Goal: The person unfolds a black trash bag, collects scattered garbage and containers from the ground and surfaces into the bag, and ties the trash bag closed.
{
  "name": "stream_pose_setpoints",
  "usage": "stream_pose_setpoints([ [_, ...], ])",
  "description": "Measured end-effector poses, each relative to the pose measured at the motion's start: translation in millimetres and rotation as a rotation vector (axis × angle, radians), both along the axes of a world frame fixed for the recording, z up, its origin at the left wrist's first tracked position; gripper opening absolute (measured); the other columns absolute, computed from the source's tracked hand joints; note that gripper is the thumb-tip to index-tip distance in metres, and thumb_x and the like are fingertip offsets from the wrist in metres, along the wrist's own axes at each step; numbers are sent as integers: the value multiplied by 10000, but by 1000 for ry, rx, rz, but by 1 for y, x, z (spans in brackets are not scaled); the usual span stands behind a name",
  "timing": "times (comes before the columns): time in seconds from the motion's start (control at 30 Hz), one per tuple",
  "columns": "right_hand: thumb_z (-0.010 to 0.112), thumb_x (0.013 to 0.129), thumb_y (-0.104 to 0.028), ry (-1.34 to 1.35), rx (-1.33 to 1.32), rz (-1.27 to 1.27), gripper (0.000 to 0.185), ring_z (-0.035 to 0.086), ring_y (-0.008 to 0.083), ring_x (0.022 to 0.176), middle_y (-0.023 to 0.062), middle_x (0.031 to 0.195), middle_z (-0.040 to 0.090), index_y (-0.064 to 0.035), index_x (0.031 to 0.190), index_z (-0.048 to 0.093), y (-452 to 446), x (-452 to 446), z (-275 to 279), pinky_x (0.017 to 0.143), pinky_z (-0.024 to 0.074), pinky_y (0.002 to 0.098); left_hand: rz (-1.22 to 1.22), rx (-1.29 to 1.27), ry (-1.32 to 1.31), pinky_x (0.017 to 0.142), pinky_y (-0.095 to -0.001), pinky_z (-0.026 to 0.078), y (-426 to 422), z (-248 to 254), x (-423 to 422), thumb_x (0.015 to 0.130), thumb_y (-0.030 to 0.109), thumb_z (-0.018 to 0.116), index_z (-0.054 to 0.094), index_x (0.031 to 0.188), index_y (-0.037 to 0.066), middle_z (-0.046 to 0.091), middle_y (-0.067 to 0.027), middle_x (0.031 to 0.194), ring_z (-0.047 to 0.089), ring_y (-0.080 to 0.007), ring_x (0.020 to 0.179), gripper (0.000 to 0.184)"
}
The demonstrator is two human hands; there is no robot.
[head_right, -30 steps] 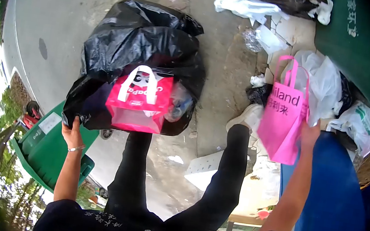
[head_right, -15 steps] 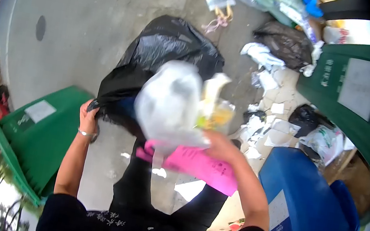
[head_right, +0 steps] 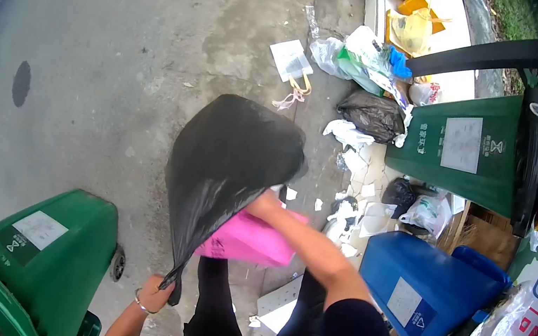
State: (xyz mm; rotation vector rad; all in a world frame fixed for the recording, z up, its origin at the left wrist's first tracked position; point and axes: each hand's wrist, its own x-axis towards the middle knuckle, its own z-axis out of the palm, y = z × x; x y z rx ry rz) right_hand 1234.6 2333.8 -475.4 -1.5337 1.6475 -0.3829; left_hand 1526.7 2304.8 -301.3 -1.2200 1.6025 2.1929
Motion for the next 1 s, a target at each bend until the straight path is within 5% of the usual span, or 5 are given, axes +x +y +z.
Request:
stream_pose_setpoints([
  [0.13,491,661,-199,-48,-245,-676,310,473,321,865,171,928,513,-14,910,505,-56,56,-35,740,377,359,64,-110,111,389,-282,287,1,-38,-18,755,78,438,382,533,-13,345,-80,441,327,-130,400,246],
  [0.37,470,691,-186,-40,101,-243,290,475,296,874,156,939,508,-33,935,503,-86,111,-93,774,354,351,13,-684,-364,460,-273,330,12,-69,-43,728,115,498,458,722,-8,410,-92,562,397,-116,512,129],
  [0.57,533,659,-133,28,-325,-88,294,497,261,854,128,931,515,-67,945,506,1,54,4,749,383,327,1221,-222,29,718,-301,425,-60,-81,-61,799,286,437,445,963,-25,497,-105,945,507,-191,822,352],
  [0.87,705,556,-193,234,1,-1366,859,286,274,1075,188,1169,265,32,1188,168,192,-59,-67,892,248,343,702,-560,-263,640,-231,401,-47,-108,-97,807,255,436,492,884,-31,518,-49,813,479,-102,705,301],
  [1.0,682,577,-297,-556,382,-1937,940,286,273,1093,211,1195,238,37,1214,77,221,-32,-158,893,252,347,610,-526,-261,624,-219,385,-26,-109,-124,808,229,437,515,848,-39,529,-41,798,470,-93,704,282],
])
